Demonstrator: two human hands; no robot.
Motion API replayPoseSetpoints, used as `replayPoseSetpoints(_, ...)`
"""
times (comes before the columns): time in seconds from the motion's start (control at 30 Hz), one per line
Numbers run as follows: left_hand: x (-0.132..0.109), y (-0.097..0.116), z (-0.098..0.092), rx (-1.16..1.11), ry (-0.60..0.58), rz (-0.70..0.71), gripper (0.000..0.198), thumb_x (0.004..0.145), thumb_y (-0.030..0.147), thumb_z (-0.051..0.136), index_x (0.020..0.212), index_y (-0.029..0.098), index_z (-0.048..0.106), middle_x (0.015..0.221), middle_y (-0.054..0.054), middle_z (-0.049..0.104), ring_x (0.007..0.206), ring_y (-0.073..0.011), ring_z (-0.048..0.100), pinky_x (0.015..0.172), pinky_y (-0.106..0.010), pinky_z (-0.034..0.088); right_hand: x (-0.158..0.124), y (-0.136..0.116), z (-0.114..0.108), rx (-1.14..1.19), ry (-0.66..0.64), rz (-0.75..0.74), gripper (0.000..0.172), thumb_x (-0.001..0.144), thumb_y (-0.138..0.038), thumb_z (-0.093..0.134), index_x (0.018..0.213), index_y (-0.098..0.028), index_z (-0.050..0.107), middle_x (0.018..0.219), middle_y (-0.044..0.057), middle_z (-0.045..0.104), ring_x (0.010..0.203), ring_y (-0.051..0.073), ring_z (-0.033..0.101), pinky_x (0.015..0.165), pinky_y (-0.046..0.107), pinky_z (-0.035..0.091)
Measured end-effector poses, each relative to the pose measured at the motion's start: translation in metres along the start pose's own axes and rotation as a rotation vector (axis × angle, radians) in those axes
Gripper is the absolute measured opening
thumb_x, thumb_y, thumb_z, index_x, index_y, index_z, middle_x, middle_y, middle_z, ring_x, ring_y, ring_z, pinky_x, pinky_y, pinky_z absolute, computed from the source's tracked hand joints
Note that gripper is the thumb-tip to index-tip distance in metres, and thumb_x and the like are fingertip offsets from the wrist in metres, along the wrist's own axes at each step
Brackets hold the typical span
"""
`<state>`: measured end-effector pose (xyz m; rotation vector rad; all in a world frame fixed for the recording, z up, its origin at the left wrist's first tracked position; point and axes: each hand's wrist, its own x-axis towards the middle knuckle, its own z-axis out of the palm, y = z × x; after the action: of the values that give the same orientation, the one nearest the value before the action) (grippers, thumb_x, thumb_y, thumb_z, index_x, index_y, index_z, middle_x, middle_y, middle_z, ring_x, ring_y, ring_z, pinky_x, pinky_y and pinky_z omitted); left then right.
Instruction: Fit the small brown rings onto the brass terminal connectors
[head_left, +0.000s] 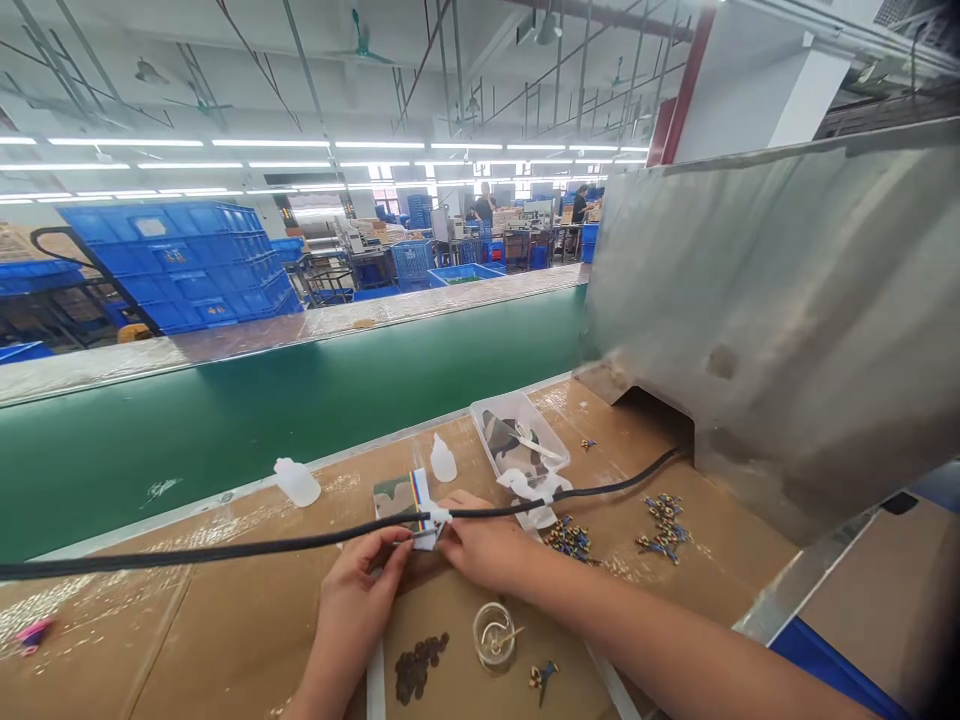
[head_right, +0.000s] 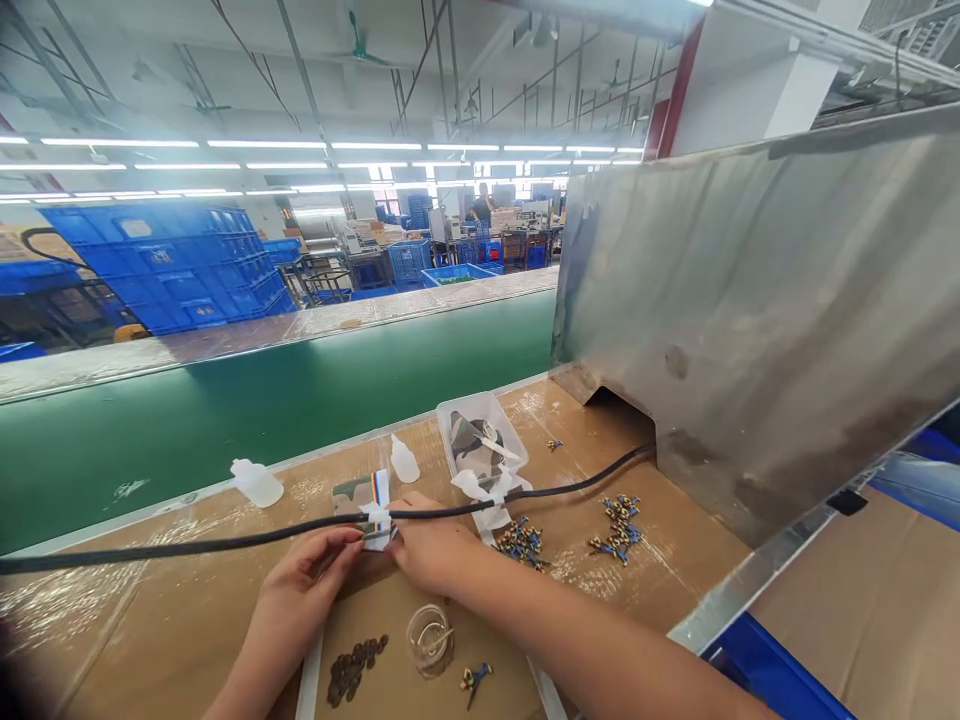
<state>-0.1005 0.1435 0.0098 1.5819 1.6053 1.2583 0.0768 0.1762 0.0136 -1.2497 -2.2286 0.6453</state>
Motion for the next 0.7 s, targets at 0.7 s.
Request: replayPoseSetpoints(0.7,-0.026,0.001,-0.004,0.024,-0.19,-0.052,0.016,0.069,0.04,0.068,0.076,0.027,0.075,0.087,-0.007,0.072,0.089,-0.028,0.063,0.084,-0.039,0.046,0.01,0.017,0.009,0.132,0.053,0.087,0.007,0.08,-0.015,0.061,0.08,-0.015,0.068,0.085,0.005,0.067,0.074,0.015,0.063,0.065,0.022,0.048)
